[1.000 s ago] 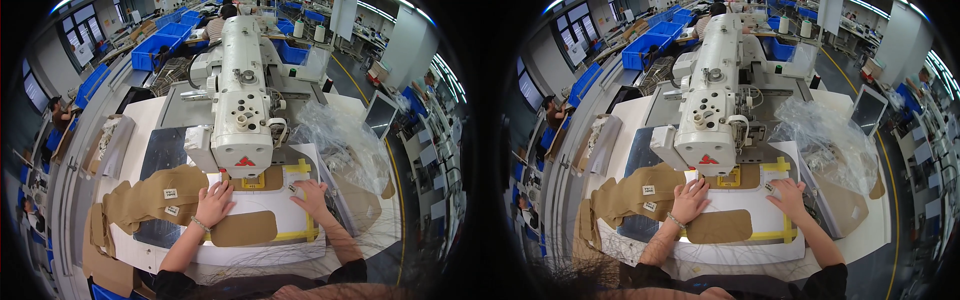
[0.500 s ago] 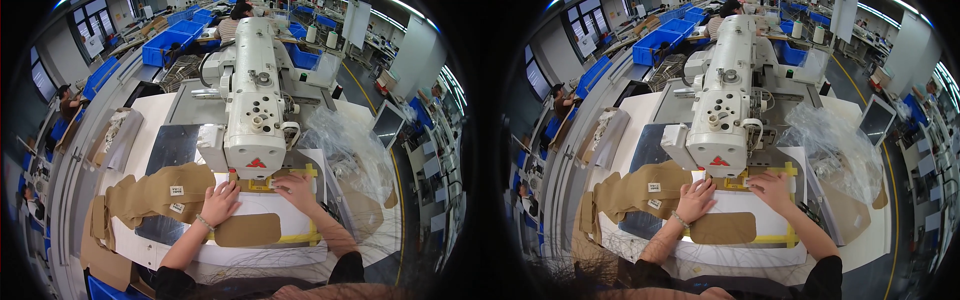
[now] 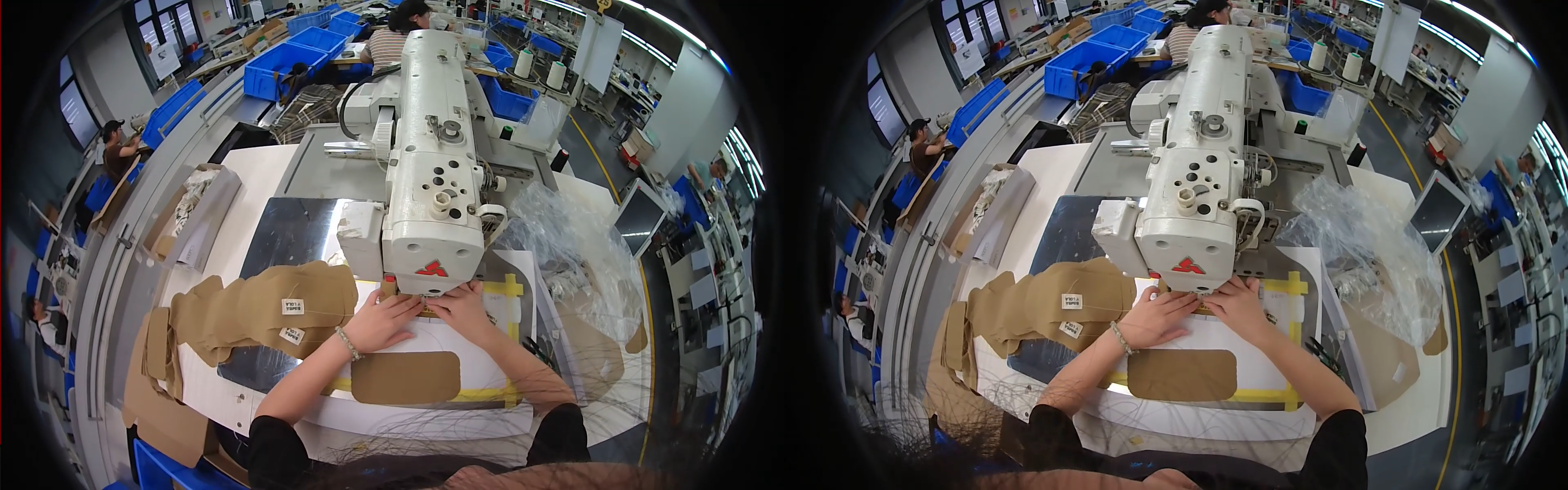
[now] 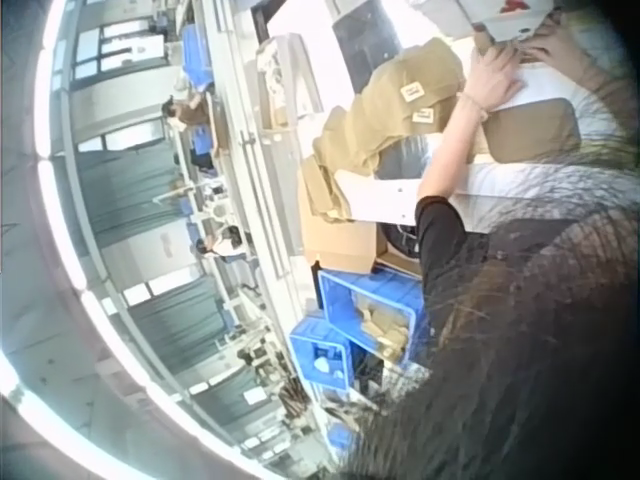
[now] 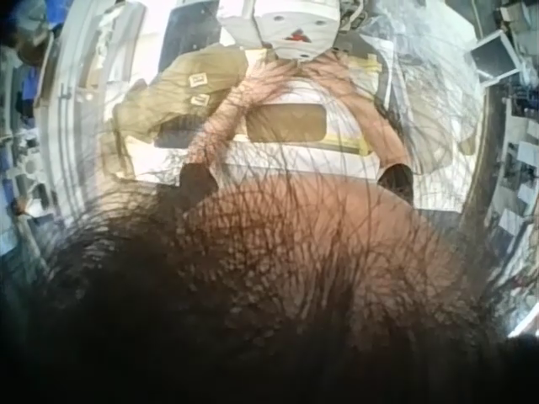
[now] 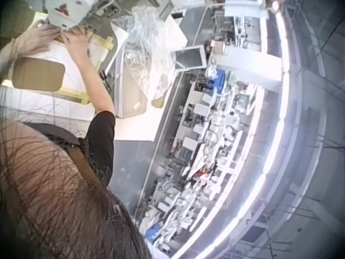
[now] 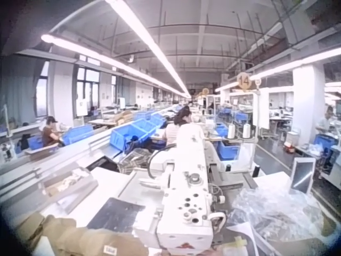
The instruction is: Using an industrial programmable sewing machine to sew patterns onto leather components.
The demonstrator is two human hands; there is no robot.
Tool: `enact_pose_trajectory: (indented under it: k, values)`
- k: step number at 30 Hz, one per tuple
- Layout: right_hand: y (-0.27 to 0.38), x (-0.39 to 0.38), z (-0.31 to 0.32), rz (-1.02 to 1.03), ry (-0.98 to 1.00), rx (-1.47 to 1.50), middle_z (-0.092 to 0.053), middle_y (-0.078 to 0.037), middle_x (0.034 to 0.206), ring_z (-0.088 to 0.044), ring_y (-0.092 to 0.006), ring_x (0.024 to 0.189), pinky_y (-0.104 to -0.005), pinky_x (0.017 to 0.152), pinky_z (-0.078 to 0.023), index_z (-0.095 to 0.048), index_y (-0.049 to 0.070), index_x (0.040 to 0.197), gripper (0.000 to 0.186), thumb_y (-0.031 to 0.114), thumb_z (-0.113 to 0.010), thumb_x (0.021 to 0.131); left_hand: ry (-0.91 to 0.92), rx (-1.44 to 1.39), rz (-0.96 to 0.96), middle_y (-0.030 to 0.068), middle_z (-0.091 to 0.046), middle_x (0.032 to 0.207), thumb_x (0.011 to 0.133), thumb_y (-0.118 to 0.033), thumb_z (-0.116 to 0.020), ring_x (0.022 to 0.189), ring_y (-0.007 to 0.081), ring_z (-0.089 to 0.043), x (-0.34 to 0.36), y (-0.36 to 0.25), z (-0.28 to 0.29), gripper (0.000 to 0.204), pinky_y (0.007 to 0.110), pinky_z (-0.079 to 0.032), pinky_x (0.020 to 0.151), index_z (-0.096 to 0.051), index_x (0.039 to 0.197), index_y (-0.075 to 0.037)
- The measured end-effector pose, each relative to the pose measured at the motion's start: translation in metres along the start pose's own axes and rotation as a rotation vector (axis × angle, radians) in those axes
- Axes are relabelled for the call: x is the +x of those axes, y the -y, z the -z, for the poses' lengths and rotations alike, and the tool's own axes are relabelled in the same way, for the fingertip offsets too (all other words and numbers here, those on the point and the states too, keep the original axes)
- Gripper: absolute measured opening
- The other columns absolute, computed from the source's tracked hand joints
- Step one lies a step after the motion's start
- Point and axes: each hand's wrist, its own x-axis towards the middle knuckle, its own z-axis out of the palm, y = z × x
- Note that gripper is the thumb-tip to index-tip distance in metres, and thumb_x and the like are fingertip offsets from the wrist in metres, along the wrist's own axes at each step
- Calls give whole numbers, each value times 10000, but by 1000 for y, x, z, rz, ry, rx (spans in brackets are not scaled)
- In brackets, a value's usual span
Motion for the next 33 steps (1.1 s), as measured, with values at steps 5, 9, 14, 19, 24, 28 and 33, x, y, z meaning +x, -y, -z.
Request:
enact_pose_trajectory:
  k: [5, 9, 14, 19, 24, 28, 33]
  values:
    - [0, -2, 5, 59, 1, -22, -651, 59, 977, -542, -133, 980, -380, 802, -300, -722, 190, 906, 135, 235, -704, 780, 14, 51, -117, 9, -508, 1362, 871, -435, -591, 1252, 167, -444, 9, 12, -7, 551, 440, -324, 993, -512, 1333, -145]
    - [-12, -5, 13, 205, 80, -40, -654, 47, 1042, -555, -132, 1039, -356, 862, -347, -692, 153, 1034, 228, 223, -679, 818, 12, 27, -92, 3, -529, 1332, 871, -445, -585, 1234, 179, -458, 15, 9, -6, 535, 445, -319, 1014, -536, 1309, -143]
    - [-15, -3, 21, 277, 152, -22, -659, 33, 1099, -565, -126, 1082, -356, 941, -358, -671, 136, 1105, 276, 234, -656, 848, 45, 112, -26, -5, -556, 1291, 868, -467, -575, 1204, 197, -477, 17, 6, -6, 518, 460, -319, 1015, -566, 1268, -138]
    - [-18, 1, 25, 304, 173, 38, -668, 26, 1083, -571, -121, 1070, -364, 931, -363, -663, 130, 1120, 291, 242, -646, 852, -27, 50, -84, 1, -575, 1263, 868, -412, -600, 1172, 185, -506, 13, 11, -12, 464, 432, -339, 1000, -587, 1240, -134]
    - [-8, 6, 30, 248, 175, 46, -665, 8, 1039, -585, -132, 1007, -371, 890, -358, -676, 122, 1042, 248, 184, -648, 803, -132, -34, -90, -3, -594, 1228, 849, -343, -643, 1106, 168, -543, 5, 12, 0, 426, 401, -354, 993, -603, 1212, -124]
    - [-7, 7, 32, 246, 145, 28, -658, 3, 986, -591, -141, 941, -383, 852, -346, -681, 120, 961, 201, 140, -635, 766, -95, 16, -8, -3, -621, 1146, 821, -329, -668, 1044, 162, -554, 0, 14, 2, 417, 397, -363, 982, -624, 1175, -113]
    - [-7, 7, 28, 240, 153, 15, -658, 10, 977, -588, -137, 931, -387, 830, -340, -681, 124, 950, 206, 147, -635, 751, -105, 28, 16, -1, -624, 1118, 815, -335, -672, 1026, 165, -553, -2, 12, -1, 416, 401, -369, 973, -629, 1166, -116]
